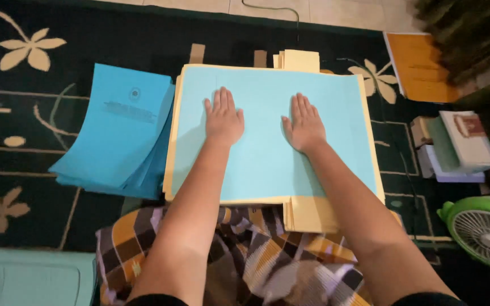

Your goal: The person sits on the floor and repeatedly folds light blue paper sheets in half. They smooth the creases with their hands and place the folded sheets into a stack of similar items.

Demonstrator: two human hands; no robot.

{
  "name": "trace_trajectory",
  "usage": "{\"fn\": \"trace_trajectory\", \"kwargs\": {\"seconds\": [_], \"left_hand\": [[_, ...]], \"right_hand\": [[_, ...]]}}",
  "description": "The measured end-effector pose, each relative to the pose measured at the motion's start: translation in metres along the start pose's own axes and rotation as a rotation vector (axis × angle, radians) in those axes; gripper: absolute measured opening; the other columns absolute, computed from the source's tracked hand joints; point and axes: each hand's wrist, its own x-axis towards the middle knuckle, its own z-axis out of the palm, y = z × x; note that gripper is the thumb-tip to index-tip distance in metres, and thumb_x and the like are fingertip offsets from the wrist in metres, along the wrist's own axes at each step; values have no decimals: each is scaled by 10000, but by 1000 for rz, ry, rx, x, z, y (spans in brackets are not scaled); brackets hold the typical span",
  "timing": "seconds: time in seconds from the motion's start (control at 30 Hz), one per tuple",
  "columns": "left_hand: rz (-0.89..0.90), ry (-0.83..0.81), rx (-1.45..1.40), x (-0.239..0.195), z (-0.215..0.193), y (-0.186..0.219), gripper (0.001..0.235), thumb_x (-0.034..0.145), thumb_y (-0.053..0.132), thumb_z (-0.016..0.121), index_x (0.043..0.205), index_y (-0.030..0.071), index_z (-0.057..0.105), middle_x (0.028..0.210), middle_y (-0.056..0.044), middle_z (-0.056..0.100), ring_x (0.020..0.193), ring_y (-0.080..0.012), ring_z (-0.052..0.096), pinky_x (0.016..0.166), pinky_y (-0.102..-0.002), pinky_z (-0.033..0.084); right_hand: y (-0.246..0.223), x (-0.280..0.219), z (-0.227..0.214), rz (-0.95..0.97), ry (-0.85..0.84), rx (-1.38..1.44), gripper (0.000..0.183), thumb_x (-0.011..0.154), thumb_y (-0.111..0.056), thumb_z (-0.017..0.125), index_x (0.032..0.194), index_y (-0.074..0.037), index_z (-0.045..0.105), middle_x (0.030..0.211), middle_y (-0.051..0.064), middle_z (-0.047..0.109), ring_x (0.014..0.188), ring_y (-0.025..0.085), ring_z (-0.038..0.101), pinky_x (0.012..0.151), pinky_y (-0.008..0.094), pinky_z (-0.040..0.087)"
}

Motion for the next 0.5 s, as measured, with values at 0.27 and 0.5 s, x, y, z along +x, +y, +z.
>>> {"fn": "trace_trajectory", "kwargs": {"seconds": [0.27,0.5], "left_hand": [[-48,-28,-6,53,-21,4,667,1087,370,160,1648,16,84,1739,-150,-5,1605,-311,-58,1283,-551,-72],[-69,-35,-47,41,-26,3,602,1095,264,141,1658,54,93,1748,-97,9,1612,-276,-31,1296,-516,-42]], "right_hand": [[-25,69,-22,-32,34,55,773,1060,-529,76,1666,-48,78,1747,128,21,1615,276,10,1311,419,19],[-35,83,-17,-169,110,107,726,1085,-479,191,1659,-35,162,1736,138,144,1609,284,122,1319,407,63]]}}
